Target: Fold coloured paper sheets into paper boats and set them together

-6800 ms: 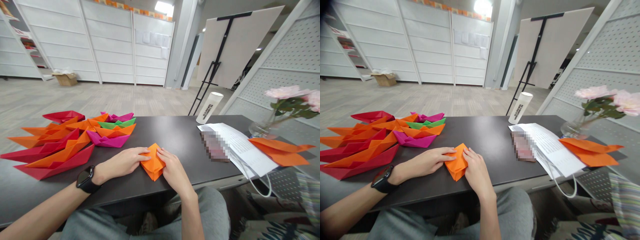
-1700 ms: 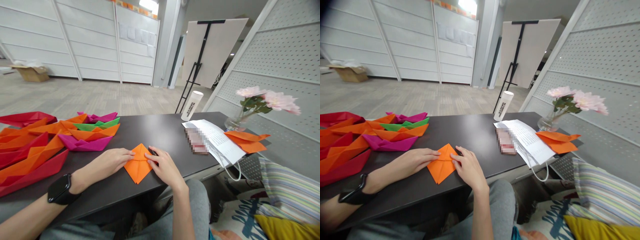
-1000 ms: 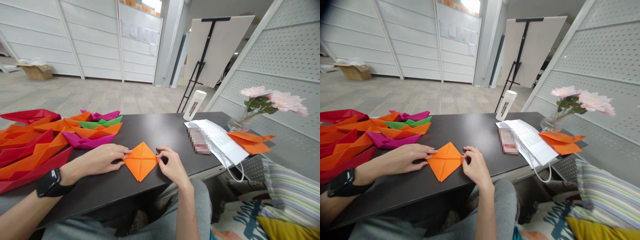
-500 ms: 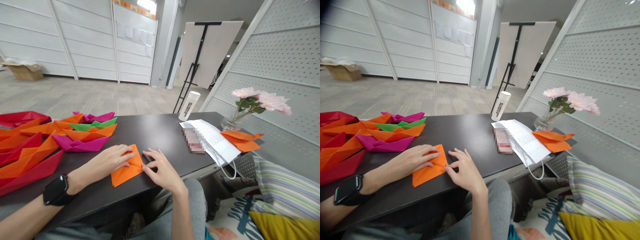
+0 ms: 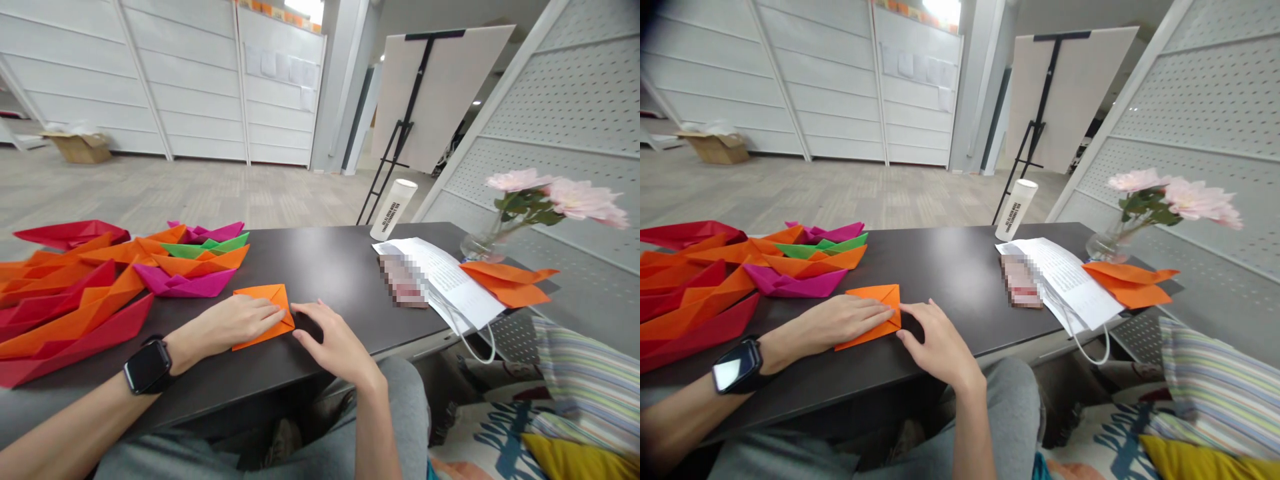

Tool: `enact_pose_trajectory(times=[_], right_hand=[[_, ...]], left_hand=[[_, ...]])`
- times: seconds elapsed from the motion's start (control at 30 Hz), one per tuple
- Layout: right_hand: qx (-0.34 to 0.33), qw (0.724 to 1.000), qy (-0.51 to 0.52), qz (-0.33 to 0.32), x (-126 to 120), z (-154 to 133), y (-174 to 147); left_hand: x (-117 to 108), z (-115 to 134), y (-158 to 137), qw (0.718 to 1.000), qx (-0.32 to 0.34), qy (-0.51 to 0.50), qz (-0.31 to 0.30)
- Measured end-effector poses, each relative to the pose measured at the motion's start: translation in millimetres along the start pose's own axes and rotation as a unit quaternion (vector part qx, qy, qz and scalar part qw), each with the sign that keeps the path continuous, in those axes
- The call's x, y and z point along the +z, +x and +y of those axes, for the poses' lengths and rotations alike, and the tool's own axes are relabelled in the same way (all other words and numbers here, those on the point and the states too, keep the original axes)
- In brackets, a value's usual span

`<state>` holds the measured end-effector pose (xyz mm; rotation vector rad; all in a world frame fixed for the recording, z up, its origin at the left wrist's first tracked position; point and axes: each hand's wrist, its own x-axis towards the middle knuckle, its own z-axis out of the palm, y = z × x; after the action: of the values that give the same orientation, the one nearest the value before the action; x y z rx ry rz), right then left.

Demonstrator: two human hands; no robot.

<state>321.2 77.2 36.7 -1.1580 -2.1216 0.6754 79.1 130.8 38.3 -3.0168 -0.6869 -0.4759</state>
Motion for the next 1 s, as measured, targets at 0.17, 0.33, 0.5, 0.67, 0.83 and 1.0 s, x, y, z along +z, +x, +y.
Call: enact_pose_trajectory(times=[0.17, 0.33, 0.5, 0.67, 0.83, 1.0], right_hand=[[0.034, 0.995, 0.07, 0.065, 10, -2, 3], [-0.005, 0.993, 0.072, 0.095, 23, -15, 10], [-0.034, 0.997, -0.003, 0.069, 33, -22, 15], [-0.017, 0.997, -0.044, 0.068, 33, -13, 16], [0.031, 0.996, -0.079, 0.032, 23, -5, 12], [0.034, 0.992, -0.12, -0.024, 15, 0, 3]], left_hand=[[5, 1, -3, 0.987, -0.087, -0.061, 0.121], [0, 7, -1, 0.872, -0.264, -0.288, 0.297], [1, 10, 11, 0.7, -0.347, -0.496, 0.379], [8, 8, 17, 0.627, -0.377, -0.607, 0.31], [12, -6, 5, 0.709, -0.411, -0.527, 0.226], [8, -19, -12, 0.922, -0.27, -0.252, 0.115]])
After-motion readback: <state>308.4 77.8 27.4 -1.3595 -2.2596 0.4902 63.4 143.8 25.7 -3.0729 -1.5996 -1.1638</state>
